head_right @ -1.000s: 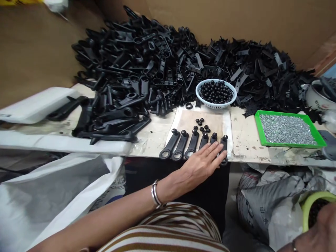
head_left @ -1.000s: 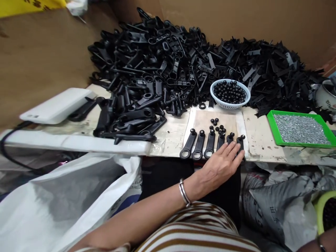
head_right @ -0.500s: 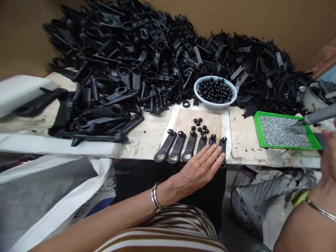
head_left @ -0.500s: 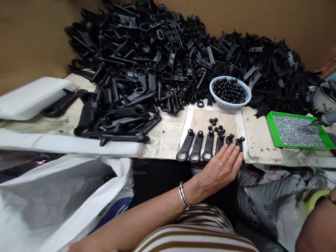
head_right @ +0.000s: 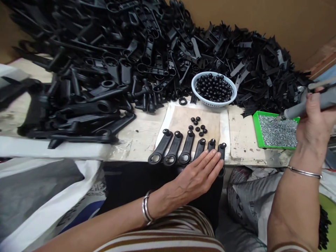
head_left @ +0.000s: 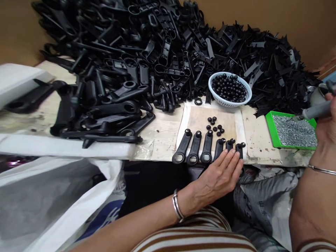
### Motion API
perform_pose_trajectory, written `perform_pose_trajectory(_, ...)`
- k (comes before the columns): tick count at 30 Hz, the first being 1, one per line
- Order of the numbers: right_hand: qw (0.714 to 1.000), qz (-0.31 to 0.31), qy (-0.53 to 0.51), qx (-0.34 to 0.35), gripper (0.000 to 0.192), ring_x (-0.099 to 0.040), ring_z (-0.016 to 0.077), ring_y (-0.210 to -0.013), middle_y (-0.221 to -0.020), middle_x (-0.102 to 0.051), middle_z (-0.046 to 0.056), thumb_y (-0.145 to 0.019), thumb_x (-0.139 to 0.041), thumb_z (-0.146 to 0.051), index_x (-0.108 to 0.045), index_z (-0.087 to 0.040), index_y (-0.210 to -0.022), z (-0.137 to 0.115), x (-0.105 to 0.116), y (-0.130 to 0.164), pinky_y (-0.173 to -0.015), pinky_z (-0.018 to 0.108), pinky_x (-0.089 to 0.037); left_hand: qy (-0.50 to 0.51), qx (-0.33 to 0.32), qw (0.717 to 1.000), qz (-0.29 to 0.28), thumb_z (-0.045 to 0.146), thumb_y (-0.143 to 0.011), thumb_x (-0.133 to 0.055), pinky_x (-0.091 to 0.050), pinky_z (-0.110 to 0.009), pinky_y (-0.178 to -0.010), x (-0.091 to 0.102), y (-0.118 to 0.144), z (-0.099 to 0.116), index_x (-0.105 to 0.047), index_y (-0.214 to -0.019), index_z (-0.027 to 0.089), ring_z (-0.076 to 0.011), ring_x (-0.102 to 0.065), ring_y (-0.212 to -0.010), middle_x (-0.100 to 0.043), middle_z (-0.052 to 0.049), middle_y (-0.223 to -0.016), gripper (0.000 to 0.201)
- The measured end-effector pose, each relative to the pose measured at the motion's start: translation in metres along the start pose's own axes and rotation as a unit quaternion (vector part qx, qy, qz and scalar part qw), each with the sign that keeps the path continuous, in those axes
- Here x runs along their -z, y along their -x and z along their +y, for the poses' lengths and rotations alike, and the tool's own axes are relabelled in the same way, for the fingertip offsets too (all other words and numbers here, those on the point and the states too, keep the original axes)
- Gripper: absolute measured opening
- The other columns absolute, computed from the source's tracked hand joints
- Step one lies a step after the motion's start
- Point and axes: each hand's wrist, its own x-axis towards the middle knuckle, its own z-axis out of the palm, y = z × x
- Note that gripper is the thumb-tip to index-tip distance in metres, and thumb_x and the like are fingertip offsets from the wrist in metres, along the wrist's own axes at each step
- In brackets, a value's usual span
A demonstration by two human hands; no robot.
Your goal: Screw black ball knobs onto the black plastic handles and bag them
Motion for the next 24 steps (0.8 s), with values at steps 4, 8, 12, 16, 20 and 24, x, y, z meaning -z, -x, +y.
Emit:
perform_pose_trajectory(4, 0.995, 0.041, 0.090, 0.013, 0.035, -0.066, 0.0114, -0.084, -0.101, -0.068, 0.000, -0.089, -0.056, -0.022, -0.051, -0.025, -0.124, -0.013, -0.006, 0.012, -0.076, 0.030, -0.051, 0.004, 0.002, 1.000, 0.010, 0.013, -0.094, -0.048, -0.048, -0.044, -0.107, -0.002, 0.000, 0.000, -0.060, -0.127, 0.004, -0.0298, -0.060, -0.124, -0.063, -0.018, -0.131, 0.036)
perform_pose_trajectory(8, 0.992, 0.016, 0.104, -0.073, 0.040, -0.065, 0.0154, -0.077, -0.090, -0.065, 0.003, -0.082, -0.065, -0.053, -0.061, -0.022, -0.107, -0.029, -0.011, 0.033, -0.080, 0.037, -0.053, 0.017, 0.000, 1.000, 0.001, 0.014, -0.094, -0.048, -0.047, -0.045, -0.108, 0.000, 0.001, -0.001, -0.058, -0.128, 0.003, -0.0299, -0.060, -0.125, -0.062, -0.020, -0.132, 0.037)
perform_pose_trajectory(12, 0.990, 0.035, 0.093, -0.096, 0.052, -0.061, 0.0165, -0.065, -0.071, -0.060, 0.002, -0.074, -0.066, -0.068, -0.062, -0.020, -0.093, -0.034, -0.038, 0.058, -0.072, 0.037, -0.053, 0.032, 0.004, 0.999, -0.023, 0.012, -0.094, -0.046, -0.044, -0.044, -0.110, 0.004, 0.001, -0.002, -0.057, -0.131, 0.004, -0.0294, -0.058, -0.127, -0.059, -0.019, -0.136, 0.039)
perform_pose_trajectory(16, 0.994, 0.096, 0.028, -0.034, 0.058, -0.050, 0.0122, -0.052, -0.057, -0.050, -0.004, -0.071, -0.066, -0.074, -0.060, -0.018, -0.088, -0.028, -0.079, 0.082, -0.055, 0.029, -0.047, 0.046, 0.007, 0.999, -0.029, 0.012, -0.094, -0.047, -0.044, -0.045, -0.109, 0.006, 0.000, -0.003, -0.057, -0.131, 0.004, -0.0302, -0.057, -0.128, -0.058, -0.019, -0.137, 0.039)
perform_pose_trajectory(20, 0.996, 0.089, 0.013, -0.016, 0.051, -0.046, 0.0104, -0.046, -0.055, -0.049, -0.006, -0.075, -0.066, -0.069, -0.056, -0.021, -0.086, -0.022, -0.107, 0.093, -0.048, 0.027, -0.041, 0.035, 0.001, 0.999, -0.038, 0.012, -0.094, -0.046, -0.045, -0.045, -0.109, 0.006, -0.001, -0.002, -0.057, -0.132, 0.004, -0.0303, -0.057, -0.128, -0.059, -0.018, -0.137, 0.040)
perform_pose_trajectory(24, 0.998, 0.062, 0.013, 0.005, 0.044, -0.043, 0.0104, -0.042, -0.054, -0.046, -0.008, -0.080, -0.063, -0.065, -0.053, -0.023, -0.089, -0.022, -0.122, 0.097, -0.046, 0.027, -0.039, 0.031, -0.003, 0.999, -0.040, 0.012, -0.094, -0.045, -0.045, -0.046, -0.109, 0.006, -0.001, -0.002, -0.057, -0.132, 0.004, -0.0303, -0.057, -0.128, -0.059, -0.018, -0.137, 0.040)
